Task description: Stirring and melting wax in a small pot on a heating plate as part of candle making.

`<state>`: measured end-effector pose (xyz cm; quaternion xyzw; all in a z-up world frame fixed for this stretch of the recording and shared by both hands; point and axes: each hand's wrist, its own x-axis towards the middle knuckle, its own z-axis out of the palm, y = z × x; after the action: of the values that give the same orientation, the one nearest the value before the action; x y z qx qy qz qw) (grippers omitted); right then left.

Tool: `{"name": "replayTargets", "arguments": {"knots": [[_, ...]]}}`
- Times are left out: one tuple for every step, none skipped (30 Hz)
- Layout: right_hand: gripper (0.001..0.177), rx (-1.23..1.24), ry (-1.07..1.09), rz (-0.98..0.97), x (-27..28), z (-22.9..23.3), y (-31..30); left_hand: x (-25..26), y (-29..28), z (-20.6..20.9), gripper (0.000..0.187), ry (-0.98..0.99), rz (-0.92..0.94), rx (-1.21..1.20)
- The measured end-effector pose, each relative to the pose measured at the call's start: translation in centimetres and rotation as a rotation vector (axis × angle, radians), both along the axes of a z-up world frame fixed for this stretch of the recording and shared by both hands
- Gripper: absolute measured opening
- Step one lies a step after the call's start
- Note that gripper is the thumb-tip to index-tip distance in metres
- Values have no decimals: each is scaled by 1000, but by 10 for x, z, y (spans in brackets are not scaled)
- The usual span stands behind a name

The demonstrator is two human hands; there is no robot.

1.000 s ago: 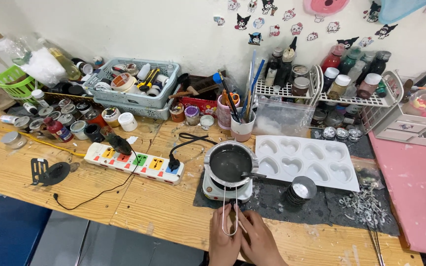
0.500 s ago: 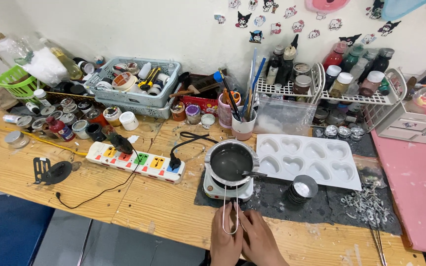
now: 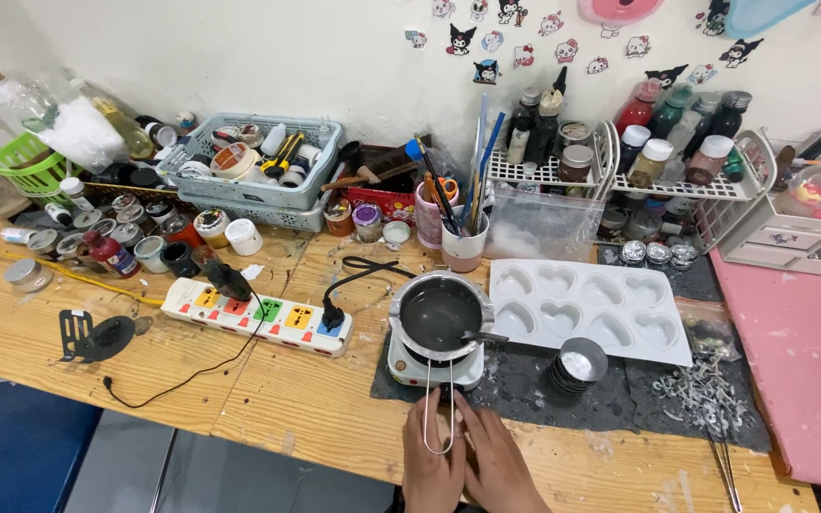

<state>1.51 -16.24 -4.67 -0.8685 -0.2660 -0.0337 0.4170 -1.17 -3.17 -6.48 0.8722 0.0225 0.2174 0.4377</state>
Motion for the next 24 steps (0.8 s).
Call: {"name": "replayTargets", "arguments": {"knots": [[78, 1, -2, -1, 1, -1, 0, 1, 1, 0, 61, -2, -1, 1], [76, -7, 48, -22, 3, -2, 0, 3, 2, 1, 56, 34, -29, -3], [73, -17, 100, -42, 3, -3, 0, 2, 2, 1, 52, 72, -58, -8], [73, -17, 101, -42, 3, -6, -1, 2, 2, -1, 52, 73, -58, -8], [75, -32, 33, -6, 4, -7, -1, 2, 2, -3, 53, 69, -45, -27], [77, -47, -35, 31, 4, -9, -2, 2, 3, -5, 54, 64, -33, -46], [77, -48, -36, 31, 5, -8, -1, 3, 3, -8, 54, 64, -33, -46], [75, -95, -9, 35, 5, -8, -1, 3, 3, -11, 54, 62, -31, -27], [74, -144, 19, 39, 4, -7, -1, 3, 2, -15, 54, 62, -30, -9], [74, -145, 20, 38, 3, -6, -1, 2, 1, -10, 54, 63, -31, -11], [77, -79, -29, 43, 3, -5, -1, 2, 1, -5, 54, 21, -27, -21], [79, -13, -78, 48, 2, -3, -1, 1, 0, 0, 55, -21, -24, -31], [79, -13, -78, 48, 2, 0, -1, 1, 0, 4, 55, -21, -24, -30], [78, -15, 20, 24, 2, 4, 0, 1, 1, 7, 51, 60, -41, -32], [78, -18, 116, 2, 2, 8, 1, 1, 1, 11, 47, 139, -59, -35], [78, -17, 115, 2, 3, -1, 0, 1, 1, 10, 47, 138, -58, -35], [78, -49, 16, 37, 5, -10, -2, 1, 1, 8, 48, 114, -52, -44], [78, -80, -83, 72, 6, -19, -3, 1, 1, 6, 49, 91, -45, -53], [78, -81, -85, 71, 6, -15, -1, 2, 1, 3, 49, 89, -46, -54], [74, -120, 8, 64, 6, -10, 0, 3, 2, -1, 50, 85, -47, -44], [71, -158, 104, 55, 5, -6, 1, 3, 2, -4, 51, 83, -49, -34], [71, -159, 105, 54, 3, -3, 0, 2, 1, 0, 51, 84, -51, -35], [73, -50, 47, 38, 2, 1, 0, 1, 1, 5, 52, 71, -56, -32], [75, 58, -11, 21, 1, 4, 0, 1, 2, 10, 53, 58, -62, -29]]}}
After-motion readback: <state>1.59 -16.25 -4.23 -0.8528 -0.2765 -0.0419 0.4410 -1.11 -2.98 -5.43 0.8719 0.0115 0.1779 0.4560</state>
